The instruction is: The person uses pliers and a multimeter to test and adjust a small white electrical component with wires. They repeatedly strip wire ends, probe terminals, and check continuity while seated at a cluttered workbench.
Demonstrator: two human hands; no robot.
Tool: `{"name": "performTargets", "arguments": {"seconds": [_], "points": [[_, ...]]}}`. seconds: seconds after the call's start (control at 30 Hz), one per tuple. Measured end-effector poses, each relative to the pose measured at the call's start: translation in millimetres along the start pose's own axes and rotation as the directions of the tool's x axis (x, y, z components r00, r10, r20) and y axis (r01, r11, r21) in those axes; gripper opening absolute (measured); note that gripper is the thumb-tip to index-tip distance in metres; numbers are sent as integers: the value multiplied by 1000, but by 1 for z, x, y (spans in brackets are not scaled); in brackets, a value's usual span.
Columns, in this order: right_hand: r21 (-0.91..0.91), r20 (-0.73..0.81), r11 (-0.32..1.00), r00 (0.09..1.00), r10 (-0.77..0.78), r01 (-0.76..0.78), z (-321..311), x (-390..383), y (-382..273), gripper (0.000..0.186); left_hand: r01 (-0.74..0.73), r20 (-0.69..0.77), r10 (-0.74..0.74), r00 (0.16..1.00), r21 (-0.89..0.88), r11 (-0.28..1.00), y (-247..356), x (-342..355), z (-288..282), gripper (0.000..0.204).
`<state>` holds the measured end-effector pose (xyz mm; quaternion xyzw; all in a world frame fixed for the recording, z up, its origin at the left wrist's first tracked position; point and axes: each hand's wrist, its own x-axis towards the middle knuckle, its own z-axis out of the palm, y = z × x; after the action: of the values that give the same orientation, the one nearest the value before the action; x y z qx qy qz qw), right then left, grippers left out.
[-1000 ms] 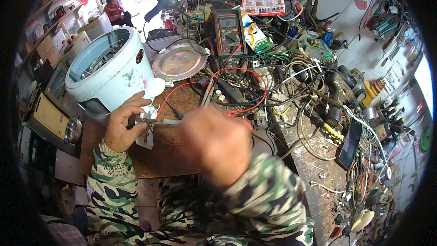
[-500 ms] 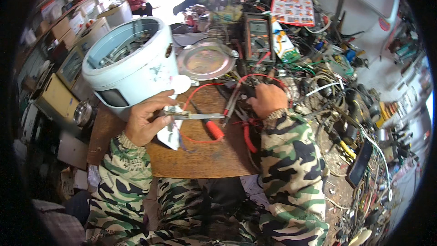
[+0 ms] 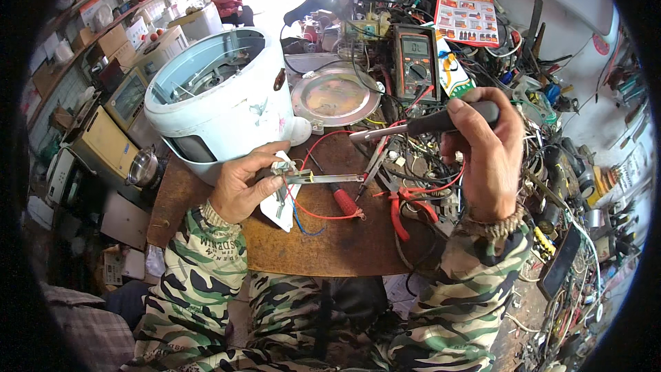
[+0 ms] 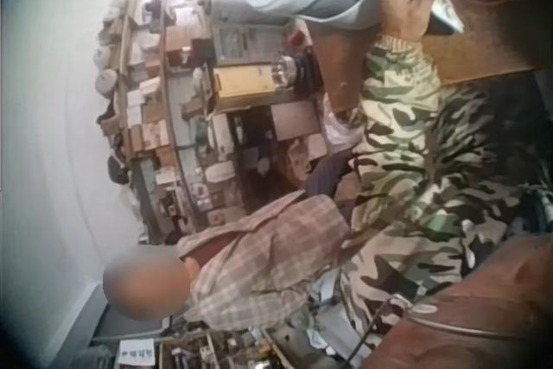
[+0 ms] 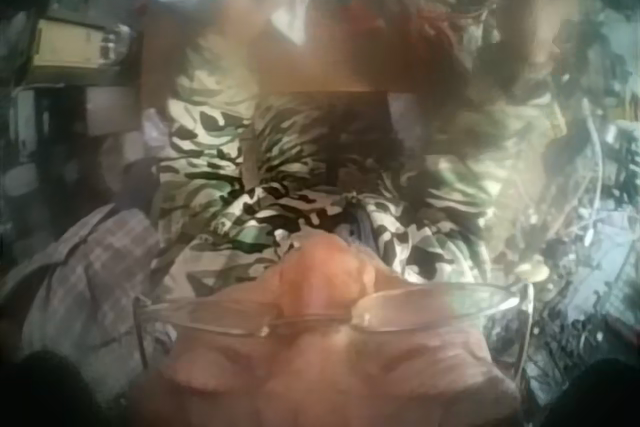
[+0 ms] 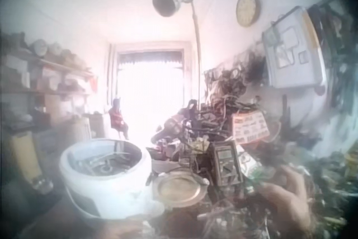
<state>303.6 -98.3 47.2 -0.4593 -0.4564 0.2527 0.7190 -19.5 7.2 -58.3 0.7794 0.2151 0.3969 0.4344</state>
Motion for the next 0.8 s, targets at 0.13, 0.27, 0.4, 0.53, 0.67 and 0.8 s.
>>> {"name": "performTargets", "arguments": {"seconds": [0.13,0.27,0.4,0.53,0.67,0.8], "points": [[241,153,954,978,143,-177,19,15,35,14,23,-18,-22,1000,25,999,-6,0,3,31],[279,196,924,958,211,-261,41,15,72,15,8,-113,0,994,69,998,7,2,12,31],[309,217,895,940,263,-321,46,6,88,16,-22,-152,41,988,125,992,5,-1,14,30],[307,230,873,919,319,-380,50,0,86,17,-13,-149,39,988,167,986,8,0,16,30],[325,236,866,919,316,-381,52,-1,91,18,-25,-163,52,985,160,987,5,-1,17,29],[271,234,897,927,292,-350,53,-2,90,22,-27,-163,57,985,179,983,7,-1,16,30]]}}
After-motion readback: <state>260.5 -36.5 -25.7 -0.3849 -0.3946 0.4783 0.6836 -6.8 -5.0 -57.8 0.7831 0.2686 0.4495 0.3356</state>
